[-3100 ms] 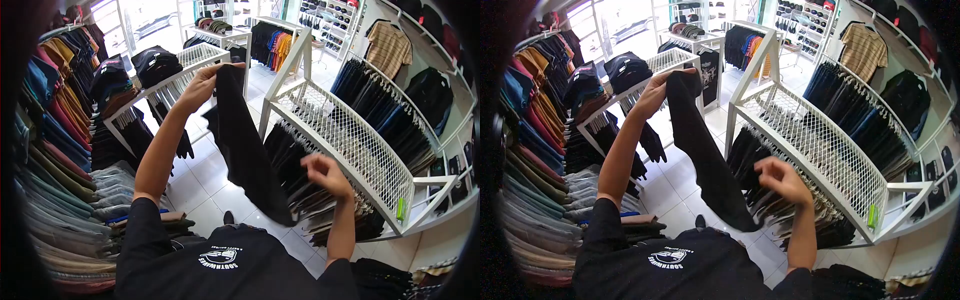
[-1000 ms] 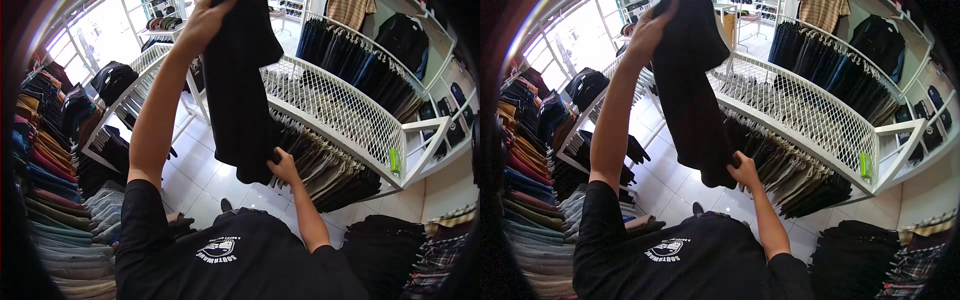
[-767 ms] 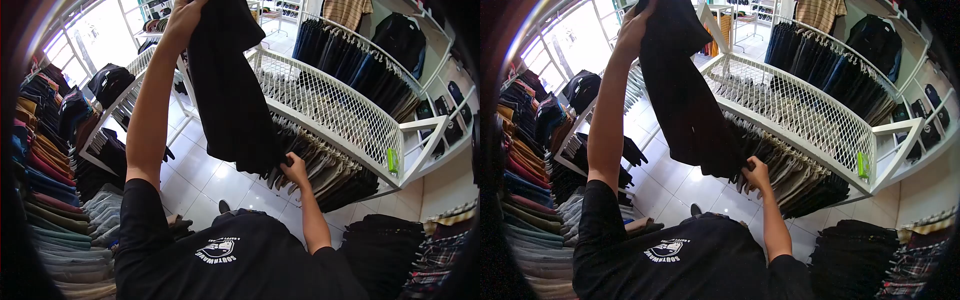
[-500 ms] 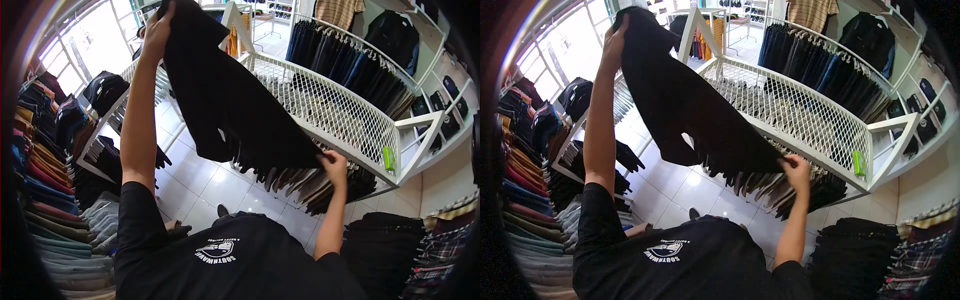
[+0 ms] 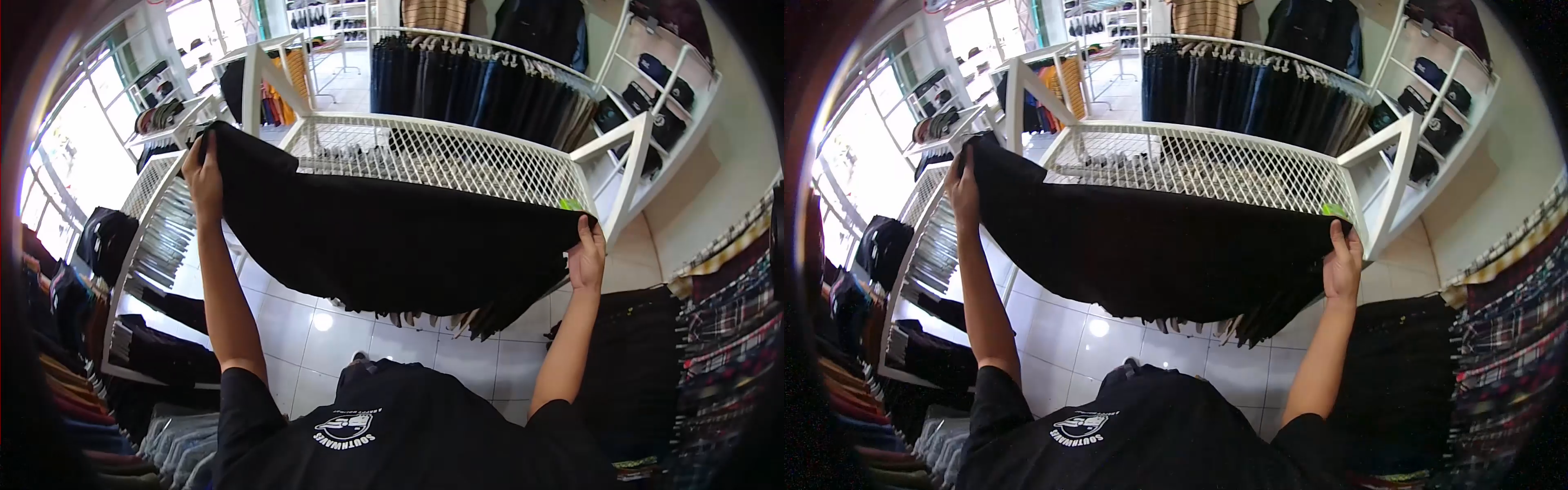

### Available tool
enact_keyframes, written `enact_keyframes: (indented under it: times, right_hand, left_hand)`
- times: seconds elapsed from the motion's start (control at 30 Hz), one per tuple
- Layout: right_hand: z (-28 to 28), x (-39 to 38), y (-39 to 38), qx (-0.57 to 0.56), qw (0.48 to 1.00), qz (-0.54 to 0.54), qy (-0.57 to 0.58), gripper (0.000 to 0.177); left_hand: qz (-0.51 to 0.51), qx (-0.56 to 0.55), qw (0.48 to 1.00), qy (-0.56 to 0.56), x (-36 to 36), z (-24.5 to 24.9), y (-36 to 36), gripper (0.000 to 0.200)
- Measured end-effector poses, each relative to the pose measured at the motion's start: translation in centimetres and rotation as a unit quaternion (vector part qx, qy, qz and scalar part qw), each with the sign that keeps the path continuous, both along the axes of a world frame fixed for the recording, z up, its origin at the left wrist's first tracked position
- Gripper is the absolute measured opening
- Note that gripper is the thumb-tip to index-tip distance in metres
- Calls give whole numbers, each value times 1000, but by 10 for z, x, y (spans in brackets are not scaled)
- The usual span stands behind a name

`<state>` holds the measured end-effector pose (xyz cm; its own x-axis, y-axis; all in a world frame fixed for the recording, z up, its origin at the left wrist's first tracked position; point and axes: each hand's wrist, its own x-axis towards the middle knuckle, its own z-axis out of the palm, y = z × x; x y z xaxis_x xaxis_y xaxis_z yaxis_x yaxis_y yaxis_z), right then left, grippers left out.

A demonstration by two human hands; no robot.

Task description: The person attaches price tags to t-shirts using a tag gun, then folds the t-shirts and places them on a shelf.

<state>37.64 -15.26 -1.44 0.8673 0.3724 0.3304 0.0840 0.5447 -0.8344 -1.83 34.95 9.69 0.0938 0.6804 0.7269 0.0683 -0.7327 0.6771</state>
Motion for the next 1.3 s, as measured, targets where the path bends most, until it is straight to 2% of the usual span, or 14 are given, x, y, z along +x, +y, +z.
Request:
enact_keyframes:
  times: [0.07, 0.2, 0.27, 0.4, 0.53, 0.7, 0.8, 0.87, 0.9, 1.0, 1.07, 1.13, 1.23, 1.3]
  right_hand:
    - [14, -7, -6, -20, 1000, -8, -9, 23]
    - [33, -7, 5, -100, 977, -169, -87, 27]
    - [41, 1, 11, -100, 939, -290, -154, 27]
    - [72, 26, 22, -57, 926, -341, -150, 28]
    - [134, 63, 49, -118, 858, -424, -265, 30]
    - [179, 176, 113, -248, 862, -356, -263, 30]
    - [135, 285, 159, -357, 829, -329, -278, 31]
    - [77, 331, 198, -315, 884, -269, -215, 35]
    - [46, 347, 212, -342, 876, -267, -211, 35]
    - [-46, 370, 236, -471, 833, -249, -147, 38]
    - [-74, 356, 246, -570, 765, -260, -148, 39]
    - [-65, 338, 255, -614, 715, -292, -162, 38]
    - [-67, 353, 246, -529, 798, -238, -165, 33]
    - [-61, 355, 238, -516, 808, -230, -166, 31]
  left_hand:
    - [75, 38, 995, -62, 15, -15, -2, 27]
    - [174, 107, 975, -87, 49, -13, 6, 25]
    - [194, 100, 973, -75, 65, 5, 2, 29]
    - [215, 150, 960, -97, 100, 50, 20, 29]
    - [221, 118, 967, 35, 141, 112, 60, 41]
    - [195, 121, 954, 192, 254, 152, 162, 50]
    - [152, 93, 954, 243, 337, 111, 226, 47]
    - [75, 84, 965, 236, 379, 60, 255, 37]
    - [66, 60, 972, 216, 399, 24, 268, 35]
    - [23, -9, 971, 238, 432, -76, 286, 42]
    - [-3, -24, 966, 256, 442, -135, 297, 43]
    - [-28, -100, 944, 314, 443, -152, 288, 43]
    - [-78, -140, 952, 262, 443, -156, 287, 46]
    - [-84, -129, 964, 218, 438, -147, 284, 48]
